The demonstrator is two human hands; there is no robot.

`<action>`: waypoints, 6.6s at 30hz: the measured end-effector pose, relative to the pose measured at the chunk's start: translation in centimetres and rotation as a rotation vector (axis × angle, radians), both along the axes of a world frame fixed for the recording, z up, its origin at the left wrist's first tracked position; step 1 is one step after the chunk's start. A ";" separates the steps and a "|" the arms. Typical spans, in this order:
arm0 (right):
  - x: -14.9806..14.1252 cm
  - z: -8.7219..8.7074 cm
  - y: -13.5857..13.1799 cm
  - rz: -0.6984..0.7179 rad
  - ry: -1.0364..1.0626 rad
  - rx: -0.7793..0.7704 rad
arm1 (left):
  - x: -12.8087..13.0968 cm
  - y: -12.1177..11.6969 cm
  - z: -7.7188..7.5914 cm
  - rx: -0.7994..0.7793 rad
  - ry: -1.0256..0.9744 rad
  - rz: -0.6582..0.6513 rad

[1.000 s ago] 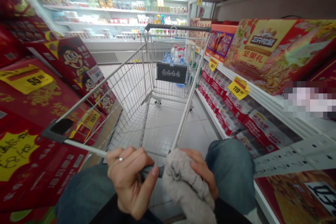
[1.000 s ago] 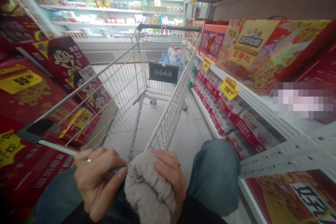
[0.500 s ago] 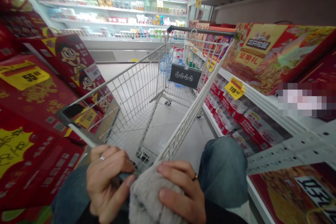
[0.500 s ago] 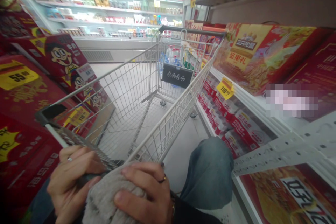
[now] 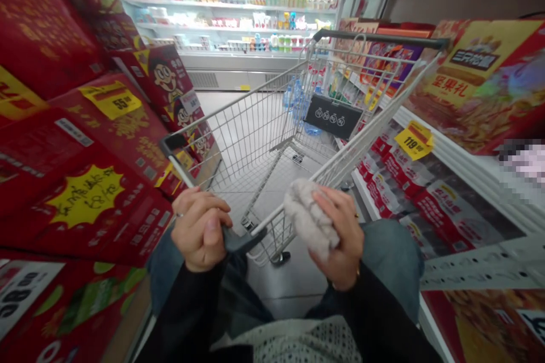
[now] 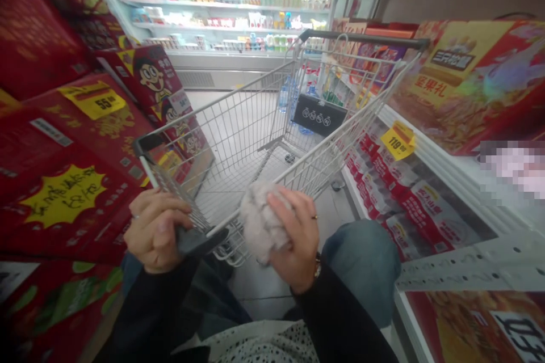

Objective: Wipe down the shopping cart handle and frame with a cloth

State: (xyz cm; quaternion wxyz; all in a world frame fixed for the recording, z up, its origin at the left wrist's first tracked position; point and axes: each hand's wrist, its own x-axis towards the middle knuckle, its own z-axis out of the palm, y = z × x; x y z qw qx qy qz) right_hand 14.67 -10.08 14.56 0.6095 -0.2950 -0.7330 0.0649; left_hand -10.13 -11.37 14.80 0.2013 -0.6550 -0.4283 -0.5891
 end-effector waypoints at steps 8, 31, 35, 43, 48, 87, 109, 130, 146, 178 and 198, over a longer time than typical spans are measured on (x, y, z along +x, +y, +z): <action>-4.7 0.4 -0.6 0.182 -0.161 0.109 | -1.8 -1.1 0.5 -0.110 -0.268 0.115; -13.9 2.7 0.3 0.297 -0.248 0.176 | -4.0 -1.6 1.6 -0.106 -0.818 -0.241; -14.8 3.1 -0.2 0.276 -0.263 0.114 | -4.6 -1.6 1.3 -0.161 -0.782 -0.209; -9.4 3.9 5.1 -0.004 -0.214 0.063 | -3.5 -1.7 1.9 -0.344 -0.440 0.143; -11.8 3.8 3.3 0.091 -0.295 0.116 | -1.6 -1.2 2.1 -0.344 -0.170 0.304; -13.9 4.4 4.0 0.111 -0.324 0.086 | -6.5 1.8 1.9 -0.235 -0.178 0.226; -5.0 3.4 5.0 -0.064 -0.217 0.086 | -5.2 3.4 1.1 -0.198 -0.222 0.228; 1.3 5.3 6.5 -0.343 -0.117 0.060 | 5.6 5.4 4.2 -0.335 0.009 0.009; 5.7 6.1 7.2 -0.433 -0.079 0.046 | 5.7 6.2 3.9 -0.321 -0.059 0.051; 12.4 5.3 9.0 -0.609 -0.053 0.142 | 9.3 6.5 3.6 -0.240 -0.043 0.051; 18.5 5.4 11.6 -0.928 0.060 0.262 | 8.9 7.0 2.9 -0.234 -0.074 0.084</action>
